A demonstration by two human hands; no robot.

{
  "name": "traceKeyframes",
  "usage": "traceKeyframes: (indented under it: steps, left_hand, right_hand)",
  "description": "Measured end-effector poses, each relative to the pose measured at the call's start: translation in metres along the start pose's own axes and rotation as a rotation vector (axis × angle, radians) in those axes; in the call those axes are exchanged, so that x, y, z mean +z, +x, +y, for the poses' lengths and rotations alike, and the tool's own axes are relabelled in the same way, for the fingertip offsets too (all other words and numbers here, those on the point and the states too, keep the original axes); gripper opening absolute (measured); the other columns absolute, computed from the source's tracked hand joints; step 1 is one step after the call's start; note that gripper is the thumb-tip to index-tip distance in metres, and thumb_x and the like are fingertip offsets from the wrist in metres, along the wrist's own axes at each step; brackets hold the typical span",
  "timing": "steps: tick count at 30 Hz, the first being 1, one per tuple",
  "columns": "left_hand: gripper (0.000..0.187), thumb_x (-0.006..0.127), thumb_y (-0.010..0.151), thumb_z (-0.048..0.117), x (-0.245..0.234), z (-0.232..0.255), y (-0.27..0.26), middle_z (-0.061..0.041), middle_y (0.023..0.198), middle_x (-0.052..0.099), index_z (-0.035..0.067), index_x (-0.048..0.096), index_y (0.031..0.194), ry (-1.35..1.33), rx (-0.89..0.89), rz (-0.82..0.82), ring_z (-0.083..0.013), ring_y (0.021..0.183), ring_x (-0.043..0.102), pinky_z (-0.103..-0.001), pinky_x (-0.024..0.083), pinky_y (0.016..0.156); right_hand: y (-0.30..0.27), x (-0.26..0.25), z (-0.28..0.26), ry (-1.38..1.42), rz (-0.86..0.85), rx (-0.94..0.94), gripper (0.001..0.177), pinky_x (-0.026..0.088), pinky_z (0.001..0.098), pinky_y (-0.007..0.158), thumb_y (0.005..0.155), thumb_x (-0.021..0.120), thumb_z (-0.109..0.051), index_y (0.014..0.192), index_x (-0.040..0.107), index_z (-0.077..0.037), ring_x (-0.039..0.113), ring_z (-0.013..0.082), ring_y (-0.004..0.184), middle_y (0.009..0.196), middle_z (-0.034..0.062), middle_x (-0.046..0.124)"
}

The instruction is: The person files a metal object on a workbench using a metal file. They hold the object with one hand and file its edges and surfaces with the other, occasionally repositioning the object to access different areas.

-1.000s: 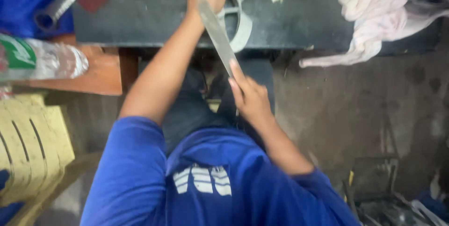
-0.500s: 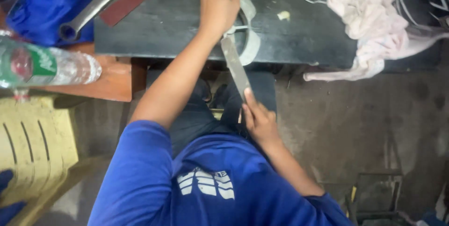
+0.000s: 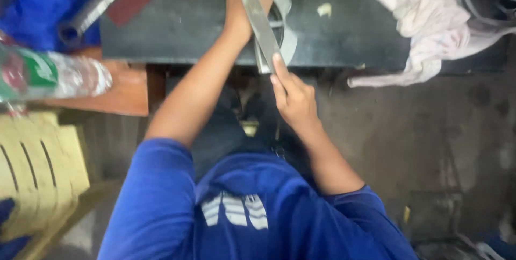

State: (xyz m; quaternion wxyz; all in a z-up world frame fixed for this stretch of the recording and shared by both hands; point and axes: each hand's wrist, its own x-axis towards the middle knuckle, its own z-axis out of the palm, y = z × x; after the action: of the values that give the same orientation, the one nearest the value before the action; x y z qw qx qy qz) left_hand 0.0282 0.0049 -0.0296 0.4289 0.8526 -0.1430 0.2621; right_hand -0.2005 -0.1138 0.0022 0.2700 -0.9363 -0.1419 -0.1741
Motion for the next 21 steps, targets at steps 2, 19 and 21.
traceKeyframes:
  steps: [2,19,21]
  left_hand:
    - [0.021,0.051,0.096,0.034,-0.017,0.011,-0.006,0.002,0.081,0.063,0.020,0.059,0.083,-0.076,-0.037,-0.085,-0.0267,0.085,0.062,-0.044,0.041,0.073]
    - [0.023,0.055,0.095,0.026,-0.020,0.013,-0.002,-0.002,0.077,0.064,0.015,0.056,0.075,-0.003,-0.099,-0.198,-0.0304,0.081,0.056,-0.044,0.038,0.070]
    - [0.024,0.054,0.095,0.029,-0.019,0.018,0.007,-0.003,0.076,0.066,0.016,0.056,0.074,0.012,-0.054,-0.175,-0.0329,0.081,0.060,-0.046,0.039,0.069]
  right_hand:
    - [0.015,-0.001,-0.003,0.089,0.023,0.030,0.040,0.057,0.0340,0.090,0.106,0.058,-0.007,0.146,0.050,-0.004,0.074,0.0238,0.101,0.145,0.0112,0.057]
    - [-0.027,-0.009,0.020,0.227,-0.050,0.147,0.039,0.053,0.0301,0.096,0.105,0.055,-0.013,0.141,0.054,-0.001,0.068,0.0214,0.116,0.142,0.0150,0.057]
    - [0.005,-0.013,0.023,0.239,-0.047,0.133,0.039,0.051,0.0311,0.101,0.105,0.054,-0.017,0.141,0.054,-0.001,0.063,0.0231,0.125,0.142,0.0156,0.056]
